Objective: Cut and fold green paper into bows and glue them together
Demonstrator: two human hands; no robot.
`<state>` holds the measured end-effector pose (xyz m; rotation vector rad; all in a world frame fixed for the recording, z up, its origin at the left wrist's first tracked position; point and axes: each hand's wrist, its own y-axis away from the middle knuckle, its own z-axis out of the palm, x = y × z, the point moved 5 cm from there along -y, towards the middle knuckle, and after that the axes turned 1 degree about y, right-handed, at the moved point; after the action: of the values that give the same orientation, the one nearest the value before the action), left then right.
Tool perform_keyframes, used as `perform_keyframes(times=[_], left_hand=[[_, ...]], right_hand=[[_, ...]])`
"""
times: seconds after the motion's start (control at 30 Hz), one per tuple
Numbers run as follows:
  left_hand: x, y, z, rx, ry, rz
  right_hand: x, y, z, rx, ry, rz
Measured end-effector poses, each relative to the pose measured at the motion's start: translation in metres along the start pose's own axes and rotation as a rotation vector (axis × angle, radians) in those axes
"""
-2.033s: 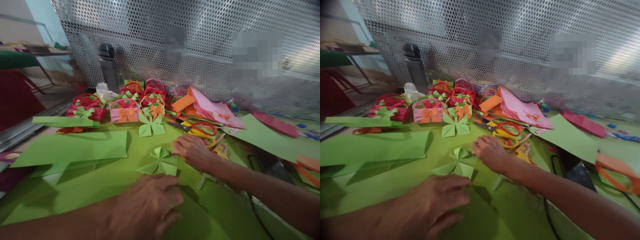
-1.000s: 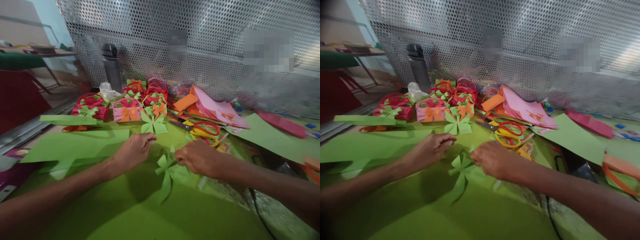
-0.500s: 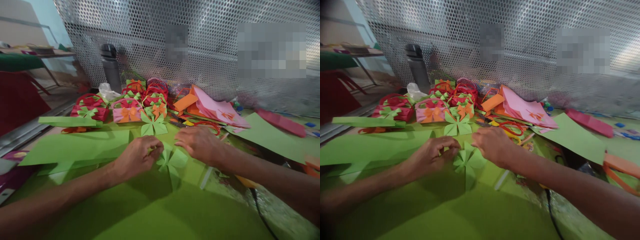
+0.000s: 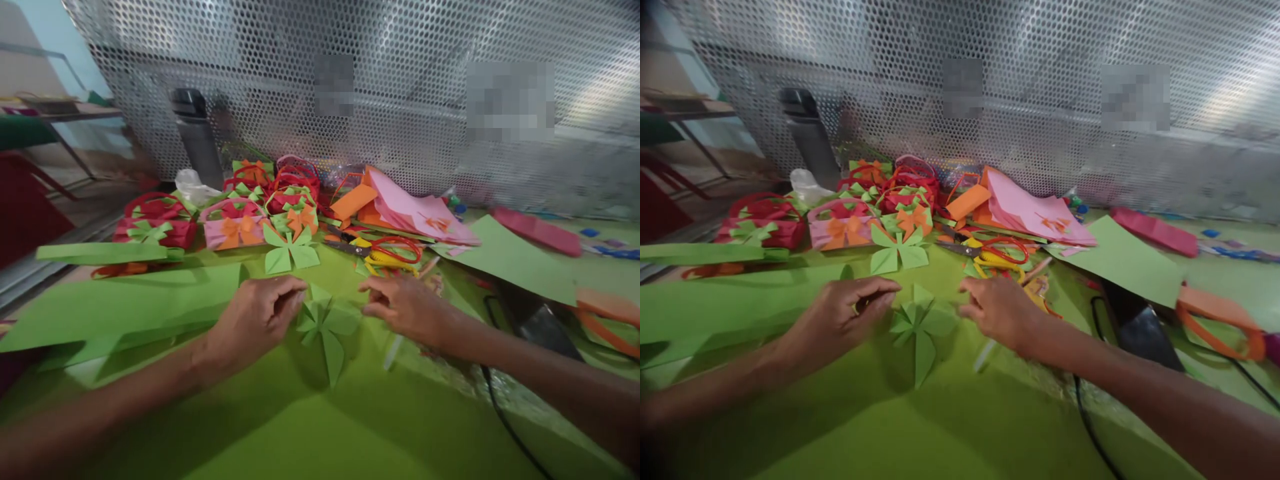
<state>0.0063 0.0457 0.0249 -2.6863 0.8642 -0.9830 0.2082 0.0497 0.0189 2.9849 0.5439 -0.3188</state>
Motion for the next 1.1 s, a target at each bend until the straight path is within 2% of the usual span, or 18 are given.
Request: perform_keyframes(times=[0.07,0.17,0.27,0.37,0.6,0.7,0.83,1.0,1.1], left_hand=[[-0.002,0.000,-0.003,0.032,0.010,-0.021],[-0.006,-0.001,-0.004,0.057,0.033,-0.004],[-0.007,-0.002,0.001,-0.009,0.057,0.042],[-0.006,-0.001,0.006,-0.078,0.058,0.095],[-0.005,-0.001,0.007,-0.127,0.044,0.160],[-0.005,-0.003,0.009,-0.180,0.030,0.173],[-0.002,-0.003,0.014,-0.243,-0.028,0.238],[-0.003,-0.002,0.019,-0.239,-0.070,0.249],[-0.003,-0.001,0.020,-0.229,-0.068,0.243]], right_hand=[[-0.007,-0.004,0.010,-0.034,-0.057,-0.033],[-0.016,-0.012,0.017,-0.017,-0.120,-0.146],[-0.024,-0.022,0.021,0.000,-0.121,-0.239],[-0.032,-0.033,0.023,0.007,-0.097,-0.268],[-0.049,-0.051,0.020,-0.029,-0.145,-0.407],[-0.052,-0.056,0.018,-0.045,-0.180,-0.387],[-0.045,-0.059,0.013,-0.041,-0.230,-0.274],[-0.031,-0.057,0.020,-0.183,-0.293,-0.217],[-0.030,-0.057,0.024,-0.216,-0.296,-0.225]])
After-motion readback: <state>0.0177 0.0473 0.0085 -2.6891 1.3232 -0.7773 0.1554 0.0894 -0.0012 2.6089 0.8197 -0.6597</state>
